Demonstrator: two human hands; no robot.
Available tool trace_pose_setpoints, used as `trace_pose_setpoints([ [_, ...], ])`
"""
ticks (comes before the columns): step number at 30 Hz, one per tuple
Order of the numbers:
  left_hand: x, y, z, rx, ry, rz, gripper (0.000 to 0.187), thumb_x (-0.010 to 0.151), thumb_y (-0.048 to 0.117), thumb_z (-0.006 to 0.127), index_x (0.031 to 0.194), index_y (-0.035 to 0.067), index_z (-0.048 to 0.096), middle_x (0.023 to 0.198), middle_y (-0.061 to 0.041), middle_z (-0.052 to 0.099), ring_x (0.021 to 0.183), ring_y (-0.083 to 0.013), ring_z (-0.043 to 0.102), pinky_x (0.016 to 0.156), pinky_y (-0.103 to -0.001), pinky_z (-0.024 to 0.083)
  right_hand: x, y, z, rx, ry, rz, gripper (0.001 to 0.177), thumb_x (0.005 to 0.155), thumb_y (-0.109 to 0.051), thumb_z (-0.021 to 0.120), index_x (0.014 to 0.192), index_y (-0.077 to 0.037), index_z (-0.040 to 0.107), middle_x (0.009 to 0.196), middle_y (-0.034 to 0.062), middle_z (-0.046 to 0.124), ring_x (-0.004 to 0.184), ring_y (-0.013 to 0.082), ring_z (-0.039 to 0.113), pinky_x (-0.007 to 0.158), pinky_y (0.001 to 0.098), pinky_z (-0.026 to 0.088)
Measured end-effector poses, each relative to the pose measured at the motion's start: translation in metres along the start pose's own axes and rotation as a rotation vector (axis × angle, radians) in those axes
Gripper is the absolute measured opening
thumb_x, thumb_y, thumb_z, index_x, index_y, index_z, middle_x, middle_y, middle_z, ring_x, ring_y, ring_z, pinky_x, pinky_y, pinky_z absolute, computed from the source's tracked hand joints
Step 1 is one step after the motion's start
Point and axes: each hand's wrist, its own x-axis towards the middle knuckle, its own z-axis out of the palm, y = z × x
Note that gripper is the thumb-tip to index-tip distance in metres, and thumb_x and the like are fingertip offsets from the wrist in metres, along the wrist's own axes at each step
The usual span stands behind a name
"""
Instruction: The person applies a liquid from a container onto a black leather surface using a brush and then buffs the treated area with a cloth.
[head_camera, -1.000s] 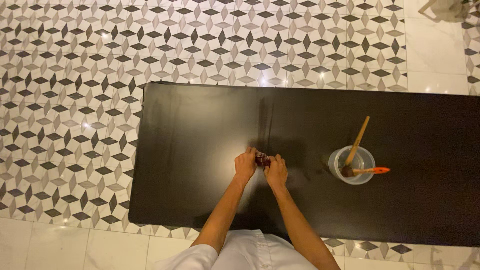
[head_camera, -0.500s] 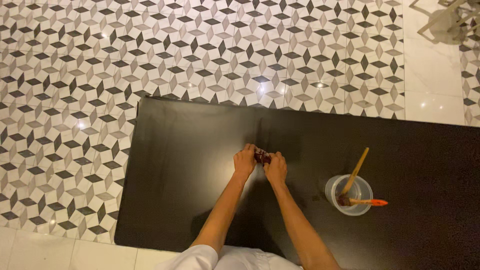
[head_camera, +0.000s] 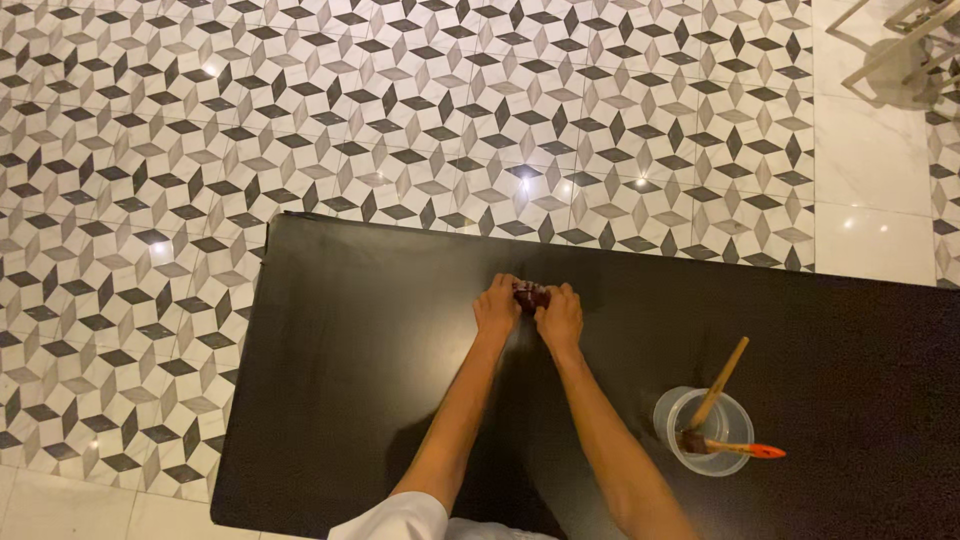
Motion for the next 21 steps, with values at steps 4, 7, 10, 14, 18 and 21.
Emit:
trace_pose_setpoints([
  [4,0.015,-0.003,0.009,0.011,0.001,-0.038,0.034,0.078,0.010,0.072,0.110,0.017,0.063,0.114,-0.008,0.065,0.093,-0.0398,0.069,0.079,-0.053,0.054,0.029,0.003,0.004,-0.056,0.004,-0.069,0.040,0.072,-0.004,0.075,0.112,-0.006,0.070,0.112,0.0143,0.061,0.107,0.0391,0.058,0.092,0.0492,0.051],
  [7,0.025,-0.002,0.012,0.002,0.011,-0.084,0.032,0.080,0.016,0.076,0.109,0.016,0.062,0.113,-0.009,0.065,0.095,-0.0402,0.069,0.081,-0.054,0.054,0.050,0.001,0.005,-0.060,-0.001,-0.118,0.041,0.072,-0.002,0.073,0.113,-0.007,0.070,0.113,0.0128,0.061,0.108,0.0379,0.057,0.091,0.0478,0.052],
  [10,0.025,0.000,0.010,-0.029,0.001,-0.130,0.035,0.079,0.019,0.078,0.109,0.016,0.062,0.112,-0.009,0.066,0.097,-0.0399,0.069,0.082,-0.055,0.053,0.063,-0.002,0.006,-0.059,0.010,-0.187,0.043,0.073,0.000,0.071,0.115,-0.008,0.070,0.115,0.0107,0.062,0.111,0.0358,0.057,0.090,0.0460,0.053],
  [14,0.027,0.004,0.011,-0.030,0.008,-0.162,0.039,0.080,0.024,0.080,0.112,0.014,0.061,0.114,-0.010,0.067,0.098,-0.0415,0.068,0.082,-0.055,0.052,0.082,-0.006,0.008,-0.083,0.037,-0.326,0.044,0.072,0.001,0.070,0.114,-0.010,0.071,0.116,0.0082,0.064,0.114,0.0340,0.058,0.090,0.0448,0.054],
  [18,0.026,0.005,0.017,0.001,0.043,-0.148,0.046,0.081,0.026,0.080,0.116,0.007,0.058,0.112,-0.015,0.066,0.095,-0.0412,0.069,0.081,-0.055,0.053,0.092,-0.009,0.014,-0.107,0.036,-0.391,0.037,0.081,0.002,0.069,0.116,-0.012,0.074,0.117,0.0039,0.067,0.118,0.0294,0.059,0.088,0.0409,0.056],
  [21,0.022,0.011,0.019,-0.010,0.026,-0.240,0.040,0.084,0.030,0.079,0.111,0.007,0.059,0.111,-0.015,0.067,0.094,-0.0432,0.068,0.080,-0.056,0.052,0.098,-0.013,0.019,-0.037,0.039,-0.452,0.034,0.080,0.002,0.068,0.110,-0.013,0.075,0.119,0.0033,0.069,0.124,0.0295,0.058,0.087,0.0398,0.056],
])
